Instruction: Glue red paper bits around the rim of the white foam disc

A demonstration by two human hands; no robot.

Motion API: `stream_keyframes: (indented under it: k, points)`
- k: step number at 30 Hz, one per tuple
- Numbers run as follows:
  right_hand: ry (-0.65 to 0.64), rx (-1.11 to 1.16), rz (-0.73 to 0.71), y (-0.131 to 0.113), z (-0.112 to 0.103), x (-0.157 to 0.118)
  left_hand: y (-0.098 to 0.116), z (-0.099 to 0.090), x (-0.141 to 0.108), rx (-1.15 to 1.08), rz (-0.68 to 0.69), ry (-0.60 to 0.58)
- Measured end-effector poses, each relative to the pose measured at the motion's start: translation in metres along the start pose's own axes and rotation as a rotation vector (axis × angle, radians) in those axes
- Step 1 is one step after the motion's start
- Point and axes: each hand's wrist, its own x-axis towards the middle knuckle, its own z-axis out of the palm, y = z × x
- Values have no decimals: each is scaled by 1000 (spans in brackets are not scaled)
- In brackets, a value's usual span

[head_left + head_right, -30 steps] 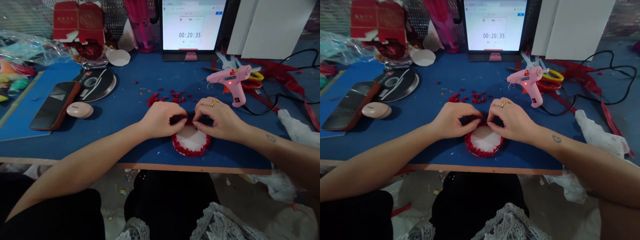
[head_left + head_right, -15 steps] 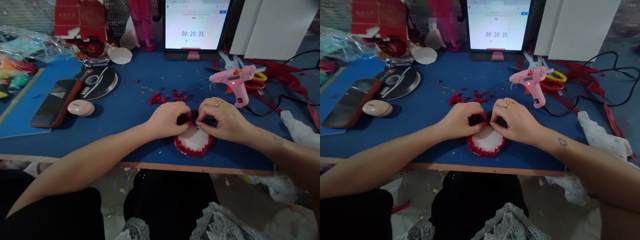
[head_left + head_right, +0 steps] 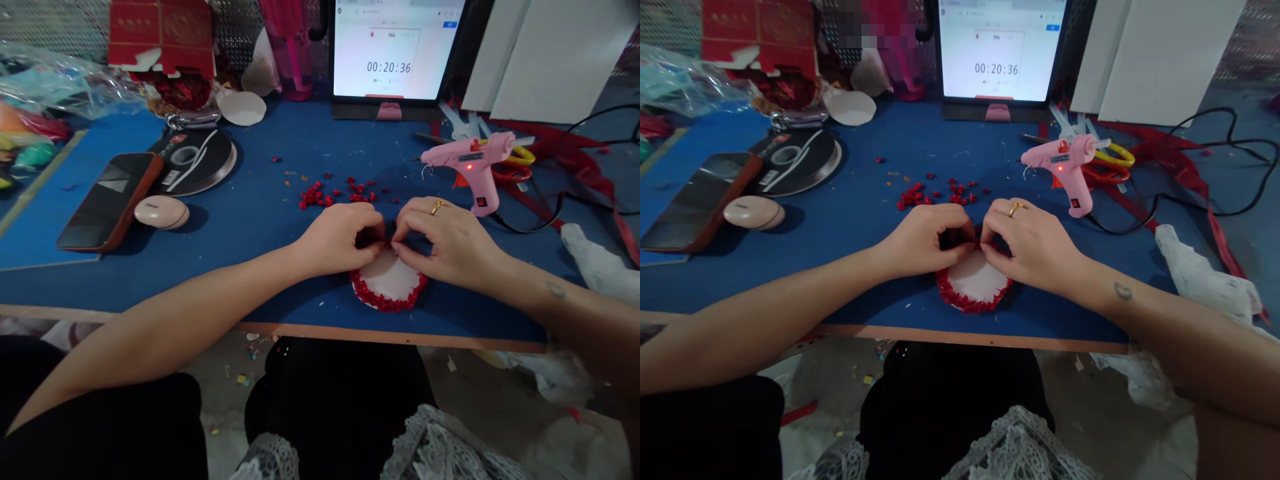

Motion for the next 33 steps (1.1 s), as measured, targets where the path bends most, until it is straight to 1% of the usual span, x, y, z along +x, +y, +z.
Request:
stream_keyframes:
  k: [4,8,14,18,27,33]
  points:
    - [-17,-8,-5,0,-1,0,0,0,0,7,-4,-2]
    - [-19,-1,-60,2,-2,-1,0,-1,0,18,1,-3]
    - [-7,-71,-127,3,-5,-1,-1,0,0,6,6,5]
    - [-4,-97,-137,4,-5,-1,-1,1,-1,5,4,4]
    - [17,-67,-67,4,-6,0,-1,1,0,12,0,7]
    - [50,96,53,4,-9,1,0,1,0,15,-22,5]
